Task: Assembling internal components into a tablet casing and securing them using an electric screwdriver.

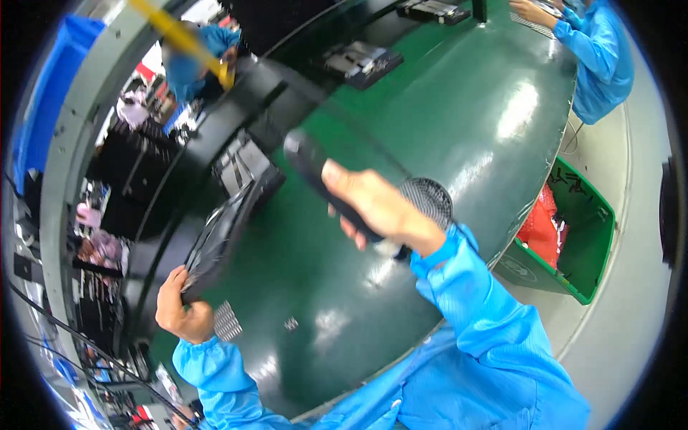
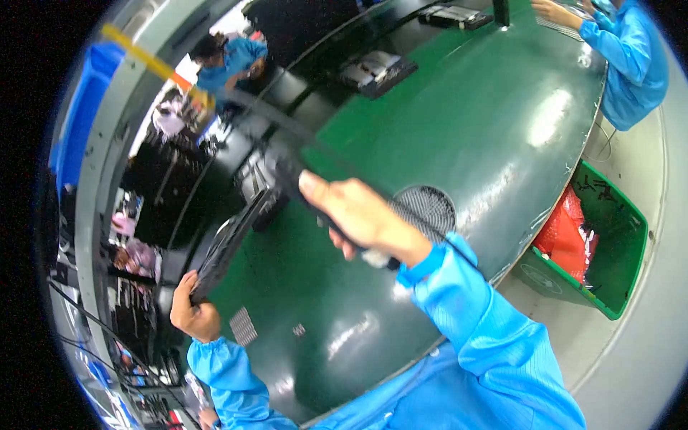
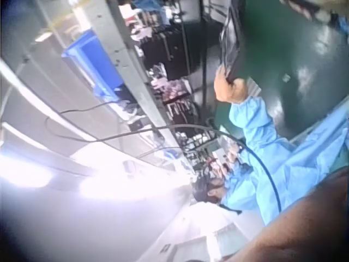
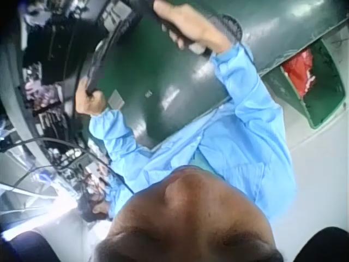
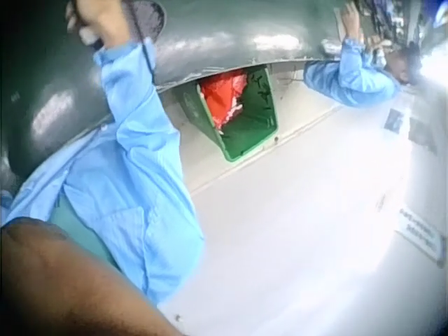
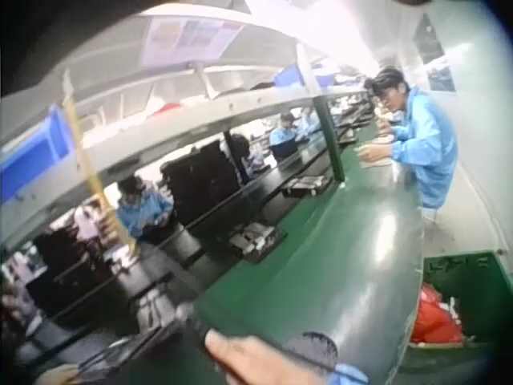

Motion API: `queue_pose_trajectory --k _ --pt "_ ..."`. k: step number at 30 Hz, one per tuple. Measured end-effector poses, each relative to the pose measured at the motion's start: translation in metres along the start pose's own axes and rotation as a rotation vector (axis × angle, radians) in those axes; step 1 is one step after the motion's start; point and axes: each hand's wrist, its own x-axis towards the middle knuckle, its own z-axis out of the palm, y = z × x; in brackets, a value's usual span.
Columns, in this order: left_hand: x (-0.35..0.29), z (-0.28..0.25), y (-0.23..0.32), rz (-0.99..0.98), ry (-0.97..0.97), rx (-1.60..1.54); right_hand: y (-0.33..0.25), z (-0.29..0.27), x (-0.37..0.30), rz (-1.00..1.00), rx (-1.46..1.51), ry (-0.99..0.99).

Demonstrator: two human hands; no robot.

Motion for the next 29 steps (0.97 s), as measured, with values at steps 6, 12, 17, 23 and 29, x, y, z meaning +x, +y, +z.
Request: queue_pose_trajectory --k 6,12,17,23,29 --pt "-0.044 0.004 0.074 0.189 -0.210 -0.127 -0.038 -0.035 0.011 -0.078 -0.022 0.205" --pt "-0.111 0.005 0.136 0.104 -0.614 -0.481 -0.033 -0.055 0.033 -0.051 -0.074 0.286" --pt "-0.142 0.023 0.155 0.029 -0.626 -0.629 -0.019 -0.053 0.040 -0.178 -0.029 0.264" --pt "-0.140 0.030 0.161 0.011 -0.639 -0.668 -0.001 -0.061 0.043 -0.280 -0.022 0.312" --pt "-0.141 0.033 0.158 0.033 -0.622 -0.729 0.003 -0.065 0.047 -0.354 -0.017 0.287"
